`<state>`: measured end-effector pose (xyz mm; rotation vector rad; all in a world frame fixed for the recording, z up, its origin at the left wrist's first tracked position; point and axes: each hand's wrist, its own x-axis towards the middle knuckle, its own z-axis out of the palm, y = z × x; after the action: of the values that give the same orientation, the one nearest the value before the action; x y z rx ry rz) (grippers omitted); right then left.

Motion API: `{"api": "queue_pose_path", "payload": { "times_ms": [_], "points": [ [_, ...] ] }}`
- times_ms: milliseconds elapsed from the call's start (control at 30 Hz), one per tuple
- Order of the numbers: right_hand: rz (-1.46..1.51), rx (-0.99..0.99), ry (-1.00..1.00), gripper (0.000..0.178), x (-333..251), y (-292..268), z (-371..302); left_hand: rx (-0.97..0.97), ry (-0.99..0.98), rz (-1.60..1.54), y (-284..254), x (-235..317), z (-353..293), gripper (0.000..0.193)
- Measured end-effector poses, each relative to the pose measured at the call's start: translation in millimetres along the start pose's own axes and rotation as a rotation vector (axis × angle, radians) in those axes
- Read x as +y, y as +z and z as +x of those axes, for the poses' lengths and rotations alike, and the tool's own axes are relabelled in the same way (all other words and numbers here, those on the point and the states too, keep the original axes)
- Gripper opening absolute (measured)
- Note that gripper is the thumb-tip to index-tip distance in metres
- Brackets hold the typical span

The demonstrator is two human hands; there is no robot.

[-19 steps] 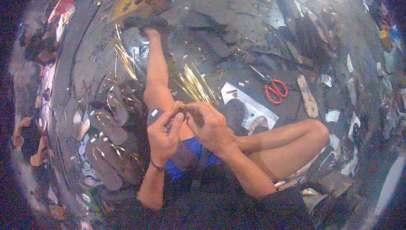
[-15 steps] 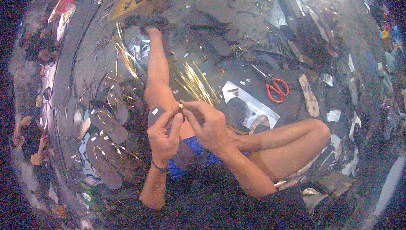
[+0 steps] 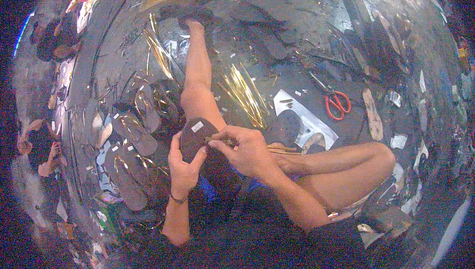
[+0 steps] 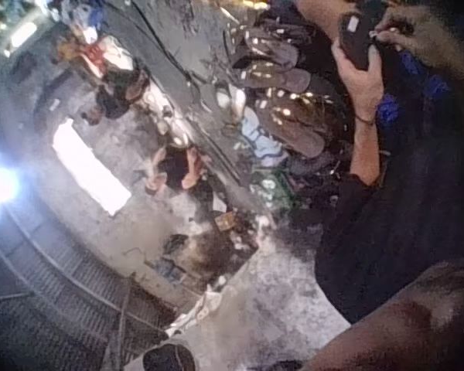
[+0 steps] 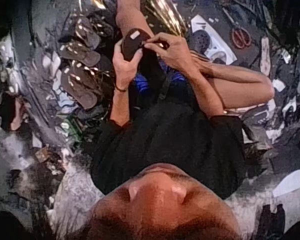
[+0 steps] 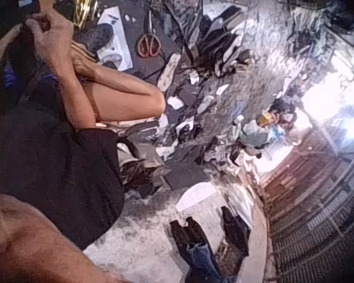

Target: The person sits on the floor and assembles sandals by attaching gold straps to brown soles. They repeatedly pick up straps, thread them through holes in the soles, and secure them in place. The workspace is cluttered with materials and tools.

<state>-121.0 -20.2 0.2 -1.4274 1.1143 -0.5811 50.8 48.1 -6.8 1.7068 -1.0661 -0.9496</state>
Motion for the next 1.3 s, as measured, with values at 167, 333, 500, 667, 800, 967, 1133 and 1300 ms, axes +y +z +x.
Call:
{"api": "queue_pose_path", "payload": {
  "times_ms": [167,333,500,667,800,967,1133,1300],
  "points": [
    [-0.104,-0.044,-0.019,0.02,-5,-6,-9,0.008,-0.059,-0.005,4,21,-17,0.027],
    [-0.201,0.042,-0.06,0.02,-8,-7,-18,-0.016,-0.025,0.091,10,30,-28,0.021],
    [-0.116,0.107,-0.066,0.018,12,18,-25,0.033,0.007,0.106,11,16,-34,0.023],
    [-0.215,0.07,-0.058,0.014,10,16,-34,-0.049,0.105,0.119,8,8,-33,0.025],
    [-0.3,-0.03,0.054,0.025,18,5,-37,-0.089,0.109,0.088,7,3,-30,0.025],
    [-0.321,-0.099,-0.067,0.022,12,-3,-36,-0.133,0.037,0.014,13,16,-30,0.025],
    [-0.447,-0.126,-0.19,0.021,22,-27,-46,-0.164,0.271,0.072,24,17,-32,0.03],
    [-0.342,-0.231,-0.188,0.018,9,-58,-72,-0.102,0.282,-0.024,40,28,-61,0.025]
  ]
}}
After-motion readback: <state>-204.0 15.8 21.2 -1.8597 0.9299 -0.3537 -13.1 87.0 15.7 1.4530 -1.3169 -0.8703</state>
